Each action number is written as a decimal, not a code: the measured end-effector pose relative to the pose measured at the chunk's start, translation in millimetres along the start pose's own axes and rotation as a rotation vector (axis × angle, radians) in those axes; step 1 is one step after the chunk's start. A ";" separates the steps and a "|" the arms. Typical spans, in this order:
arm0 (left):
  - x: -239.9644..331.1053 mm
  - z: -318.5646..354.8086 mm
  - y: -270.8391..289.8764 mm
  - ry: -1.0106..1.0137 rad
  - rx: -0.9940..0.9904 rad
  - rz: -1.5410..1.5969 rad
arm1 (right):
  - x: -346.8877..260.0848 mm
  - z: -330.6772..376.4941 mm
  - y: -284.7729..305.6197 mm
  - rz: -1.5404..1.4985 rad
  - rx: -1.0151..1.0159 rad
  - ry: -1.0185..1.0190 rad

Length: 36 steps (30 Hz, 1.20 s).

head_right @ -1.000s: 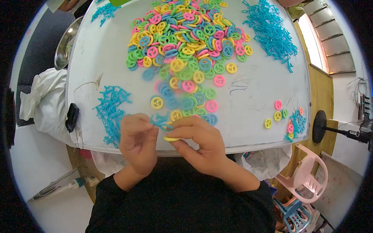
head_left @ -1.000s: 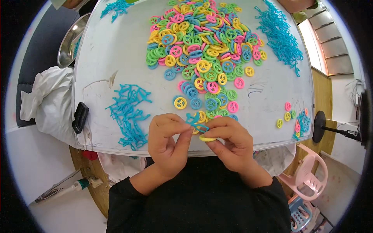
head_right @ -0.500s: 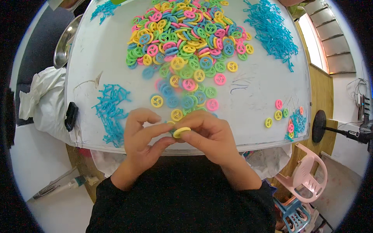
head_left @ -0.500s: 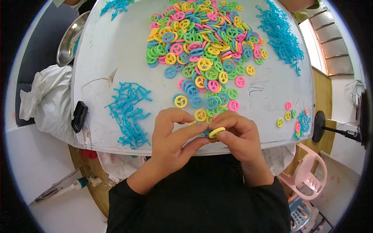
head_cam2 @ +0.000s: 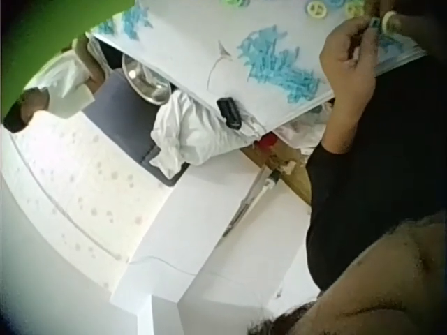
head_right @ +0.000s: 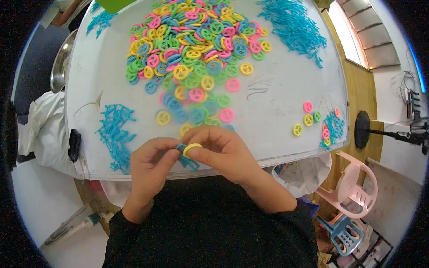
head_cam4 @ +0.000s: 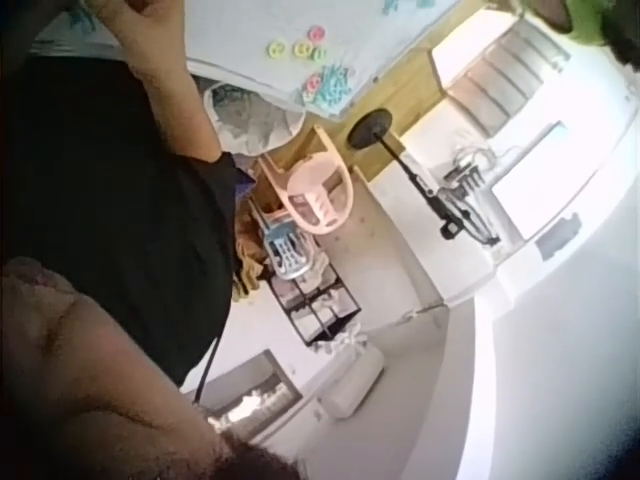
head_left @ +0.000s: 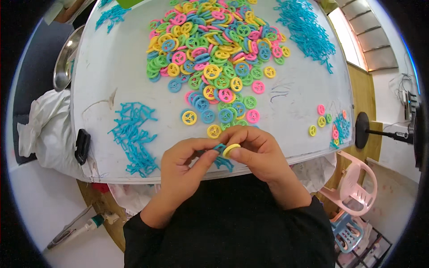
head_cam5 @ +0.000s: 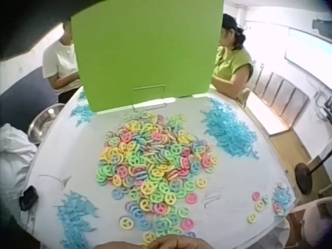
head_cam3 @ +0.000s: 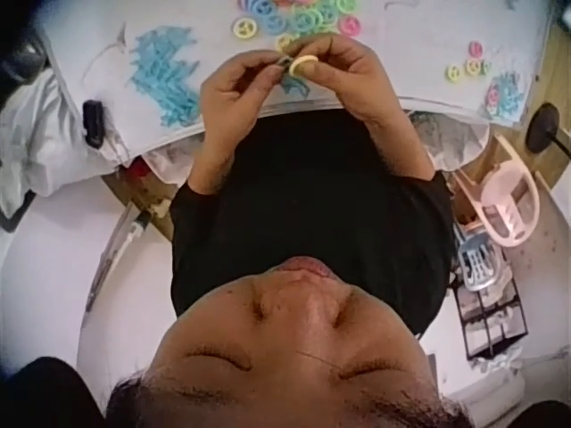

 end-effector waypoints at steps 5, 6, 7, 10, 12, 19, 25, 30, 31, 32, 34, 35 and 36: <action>-9.4 0.0 -4.8 0.069 0.027 0.155 | 9.6 -0.1 14.5 0.007 0.105 -0.036; -12.2 0.6 -6.6 0.079 0.011 0.176 | 9.2 0.1 14.8 0.001 0.117 -0.027; -12.5 1.5 -6.7 0.079 0.018 0.176 | 10.3 0.1 12.5 0.001 0.111 -0.031; -13.4 2.5 -5.2 0.075 0.061 0.164 | 12.4 1.7 14.6 0.065 0.186 -0.037; 7.0 2.9 -2.7 -0.153 0.115 -0.229 | 15.0 1.6 15.6 0.049 0.218 -0.039; 29.3 8.2 -3.4 -0.423 0.235 -0.449 | 15.3 -0.5 9.9 0.062 0.221 0.012; 38.1 9.6 -9.1 -0.558 0.261 -0.490 | 16.3 -1.6 11.6 0.028 0.218 0.023; 49.5 9.2 -17.8 -0.636 0.156 -0.751 | -1.7 0.0 12.2 0.361 0.114 0.012; 48.2 7.6 -17.8 -0.635 0.155 -0.752 | -3.5 0.5 10.0 0.361 0.115 0.012; 47.6 6.8 -20.0 -0.661 0.148 -0.772 | -9.3 1.2 7.7 0.514 0.133 0.036; 45.4 6.9 -21.8 -0.687 0.141 -0.792 | -15.4 2.9 1.6 0.667 0.150 0.060; 44.6 8.0 -20.4 -0.685 0.129 -0.724 | -20.8 5.4 -1.1 0.680 0.177 0.107; 44.6 9.1 -19.1 -0.683 0.119 -0.657 | -25.8 7.5 -2.2 0.693 0.204 0.154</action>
Point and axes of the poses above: each hand's wrist, its own z-axis away from the middle knuckle, its own y-axis out of the back of the hand, x = y × z, the point moved 9 cm from there along -z, towards the middle knuckle, and after that the axes turned 2 degrees about y, right-handed, at the moved point
